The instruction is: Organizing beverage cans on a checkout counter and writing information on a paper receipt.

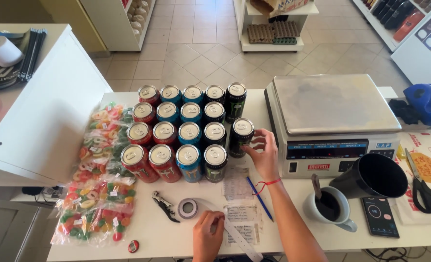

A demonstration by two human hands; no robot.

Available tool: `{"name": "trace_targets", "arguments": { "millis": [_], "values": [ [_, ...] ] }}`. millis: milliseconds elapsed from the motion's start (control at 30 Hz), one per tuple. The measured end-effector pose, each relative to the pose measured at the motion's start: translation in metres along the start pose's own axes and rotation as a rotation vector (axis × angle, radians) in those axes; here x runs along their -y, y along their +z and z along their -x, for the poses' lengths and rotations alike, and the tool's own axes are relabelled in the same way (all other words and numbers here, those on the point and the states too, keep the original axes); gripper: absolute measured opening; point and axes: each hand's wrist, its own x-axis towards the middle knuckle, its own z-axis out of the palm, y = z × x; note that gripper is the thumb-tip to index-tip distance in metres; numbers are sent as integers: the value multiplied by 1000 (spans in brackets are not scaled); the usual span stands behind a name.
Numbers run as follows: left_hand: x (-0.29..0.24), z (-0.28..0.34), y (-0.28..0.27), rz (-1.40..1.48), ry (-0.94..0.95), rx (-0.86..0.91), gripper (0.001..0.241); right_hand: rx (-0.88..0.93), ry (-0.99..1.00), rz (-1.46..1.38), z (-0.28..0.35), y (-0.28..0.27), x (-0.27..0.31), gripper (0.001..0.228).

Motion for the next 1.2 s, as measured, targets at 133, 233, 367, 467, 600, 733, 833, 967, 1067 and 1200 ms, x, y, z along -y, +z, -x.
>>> {"name": "trace_targets", "arguments": {
  "millis": [133,233,367,467,600,733,833,967,1067,1200],
  "values": [
    [6,1,4,21,62,-48,11,145,73,-83,-17,-4,-7,79],
    [8,1,5,7,63,-52,10,156,100,-207,-21,-2,-21,64],
    [12,1,8,10,88,-62,9,164,160,-384,-21,-1,-36,55],
    [15,2,9,10,87,-70,9,137,178,-359,-19,-1,-46,43],
    [17,2,9,-3,102,-77,9,213,302,-187,-10,-2,0,60],
    [21,4,11,-16,145,-93,9,213,317,30,-2,18,-3,71],
    [28,2,13,-24,174,-102,10,99,111,47,-12,36,-22,71],
    [18,1,9,7,126,-85,11,47,38,79,-35,54,-40,80],
    [15,2,7,17,120,-79,11,27,12,115,-44,61,-45,82],
    [15,3,8,25,118,-85,10,38,-5,150,-50,64,-44,77]
  ]
}}
